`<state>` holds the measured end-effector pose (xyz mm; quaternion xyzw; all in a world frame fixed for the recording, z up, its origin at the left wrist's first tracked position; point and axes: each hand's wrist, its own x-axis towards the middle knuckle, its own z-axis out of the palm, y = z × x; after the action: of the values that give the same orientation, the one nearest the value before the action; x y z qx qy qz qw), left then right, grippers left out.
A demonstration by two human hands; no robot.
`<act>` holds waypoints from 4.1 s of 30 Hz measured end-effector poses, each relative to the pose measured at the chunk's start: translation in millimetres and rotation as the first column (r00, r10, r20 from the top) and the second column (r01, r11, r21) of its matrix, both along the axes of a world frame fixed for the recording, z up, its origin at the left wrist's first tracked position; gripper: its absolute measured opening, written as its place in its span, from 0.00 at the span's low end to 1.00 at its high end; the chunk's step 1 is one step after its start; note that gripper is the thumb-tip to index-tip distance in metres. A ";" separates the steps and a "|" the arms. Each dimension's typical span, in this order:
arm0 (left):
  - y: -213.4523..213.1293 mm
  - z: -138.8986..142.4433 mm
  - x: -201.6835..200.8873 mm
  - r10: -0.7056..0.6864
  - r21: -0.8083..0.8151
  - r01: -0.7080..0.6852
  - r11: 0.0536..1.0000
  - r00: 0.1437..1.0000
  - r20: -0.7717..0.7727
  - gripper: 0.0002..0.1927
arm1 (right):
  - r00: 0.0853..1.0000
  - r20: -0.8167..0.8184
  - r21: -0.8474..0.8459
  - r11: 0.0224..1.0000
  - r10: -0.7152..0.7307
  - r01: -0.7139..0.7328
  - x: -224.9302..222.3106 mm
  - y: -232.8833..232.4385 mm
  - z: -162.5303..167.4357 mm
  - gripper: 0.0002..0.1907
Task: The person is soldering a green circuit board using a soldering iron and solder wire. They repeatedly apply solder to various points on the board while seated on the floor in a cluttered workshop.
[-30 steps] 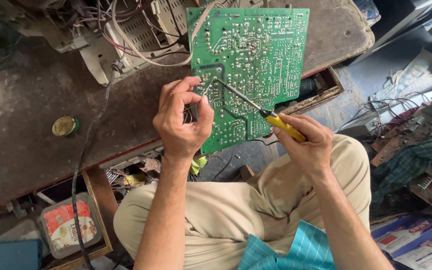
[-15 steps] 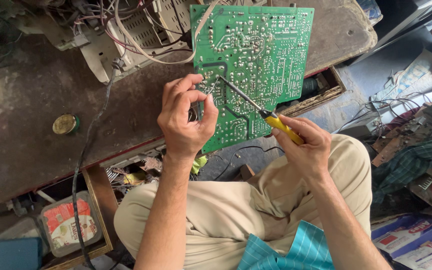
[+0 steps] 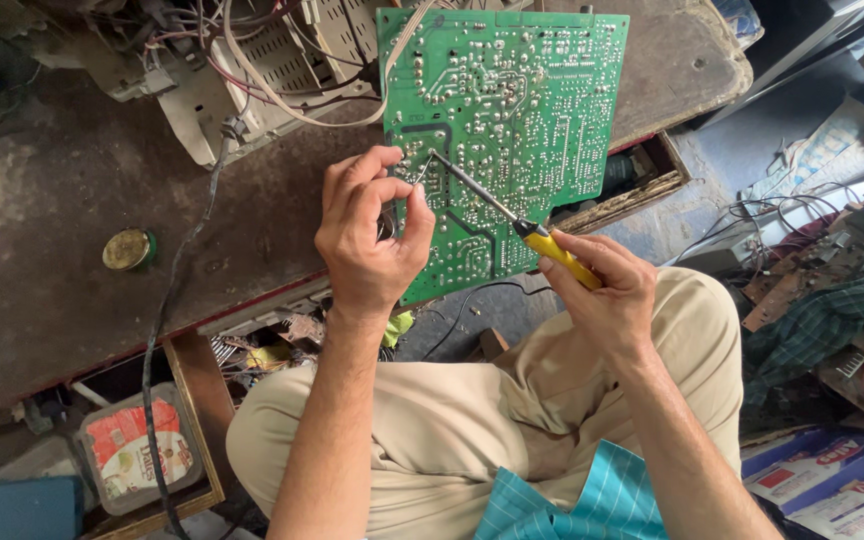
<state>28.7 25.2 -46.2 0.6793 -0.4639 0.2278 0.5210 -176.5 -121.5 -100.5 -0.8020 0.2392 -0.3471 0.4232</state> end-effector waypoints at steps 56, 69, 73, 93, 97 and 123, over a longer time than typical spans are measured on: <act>15.8 -5.8 -6.8 -0.057 -0.021 0.056 0.998 0.997 -0.049 0.09 | 0.833 -0.306 -0.951 -0.123 0.461 -0.282 70.7 -130.2 207.0 0.03; 15.9 -2.5 -7.4 -0.047 -0.012 0.046 0.999 0.998 -0.039 0.09 | 0.864 -0.125 -0.991 -0.104 0.487 -0.084 64.5 -126.6 194.4 0.05; 16.1 -1.9 -6.7 -0.038 -0.014 0.037 0.999 0.999 -0.036 0.09 | 0.982 0.072 -0.981 0.191 0.175 0.038 19.2 -99.8 153.6 0.06; 12.9 -3.4 -8.2 -0.031 -0.032 0.030 0.999 0.998 -0.050 0.10 | 0.999 0.020 -0.174 0.984 -0.042 0.045 -13.9 27.3 27.9 0.15; 13.1 -3.9 -7.6 -0.026 -0.030 0.025 0.999 0.999 -0.043 0.10 | 1.000 0.025 -0.176 0.984 -0.006 0.010 -10.1 26.3 23.5 0.15; 15.0 -2.1 -9.3 -0.040 -0.021 0.039 0.999 0.999 -0.019 0.09 | 0.999 0.050 -0.029 1.000 0.006 -0.004 -8.2 35.1 6.0 0.16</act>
<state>19.4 40.2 -48.2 0.6668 -0.4696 0.2157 0.5370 -184.7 -86.4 -94.5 -0.7998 0.2216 -0.3693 0.4181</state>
